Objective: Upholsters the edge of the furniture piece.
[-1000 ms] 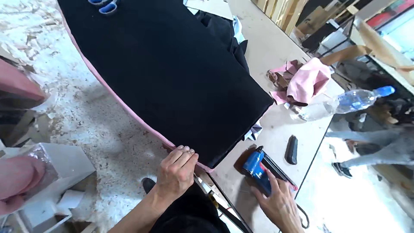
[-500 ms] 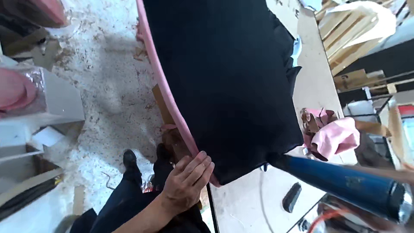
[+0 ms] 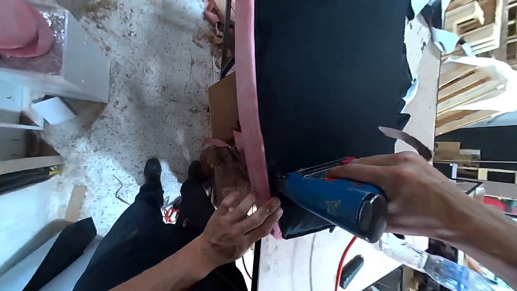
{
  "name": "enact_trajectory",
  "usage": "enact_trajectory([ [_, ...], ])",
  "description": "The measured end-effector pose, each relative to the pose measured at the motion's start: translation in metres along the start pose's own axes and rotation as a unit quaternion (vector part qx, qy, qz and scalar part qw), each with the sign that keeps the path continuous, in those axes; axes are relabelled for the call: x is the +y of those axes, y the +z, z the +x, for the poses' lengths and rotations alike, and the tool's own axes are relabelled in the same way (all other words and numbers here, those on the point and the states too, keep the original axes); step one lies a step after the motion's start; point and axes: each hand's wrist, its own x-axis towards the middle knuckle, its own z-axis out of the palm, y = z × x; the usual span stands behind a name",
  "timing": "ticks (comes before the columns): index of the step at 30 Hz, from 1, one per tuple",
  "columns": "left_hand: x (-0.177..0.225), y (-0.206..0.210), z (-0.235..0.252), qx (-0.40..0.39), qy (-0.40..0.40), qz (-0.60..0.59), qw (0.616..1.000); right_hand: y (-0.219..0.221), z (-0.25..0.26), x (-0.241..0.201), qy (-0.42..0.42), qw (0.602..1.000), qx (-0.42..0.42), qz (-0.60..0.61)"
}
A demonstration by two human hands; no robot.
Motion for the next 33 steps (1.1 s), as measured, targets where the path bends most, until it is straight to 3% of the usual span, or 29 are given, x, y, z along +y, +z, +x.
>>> enact_trajectory([
  [9, 0.005, -0.002, -0.004, 0.046, -0.014, 0.007, 0.999, 0.008, -0.028, -0.005, -0.012, 1.0, 0.0, -0.006],
  [17, 0.011, -0.01, -0.006, 0.059, -0.013, 0.017, 0.998, 0.009, -0.023, -0.003, -0.041, 0.999, -0.001, -0.027],
  [22, 0.014, -0.041, 0.006, 0.031, -0.006, -0.044, 0.999, -0.016, -0.076, -0.007, 0.022, 1.0, 0.011, -0.015],
  [26, 0.019, -0.055, 0.025, 0.073, 0.015, -0.039, 0.996, -0.011, -0.097, -0.019, 0.038, 0.999, 0.015, -0.024],
  [30, 0.029, -0.067, 0.049, -0.022, 0.082, -0.008, 0.996, -0.008, -0.093, -0.017, 0.017, 0.999, -0.002, -0.031],
  [33, 0.035, -0.07, 0.042, -0.082, 0.078, -0.012, 0.993, -0.01, -0.088, -0.014, 0.003, 1.0, 0.005, -0.027],
])
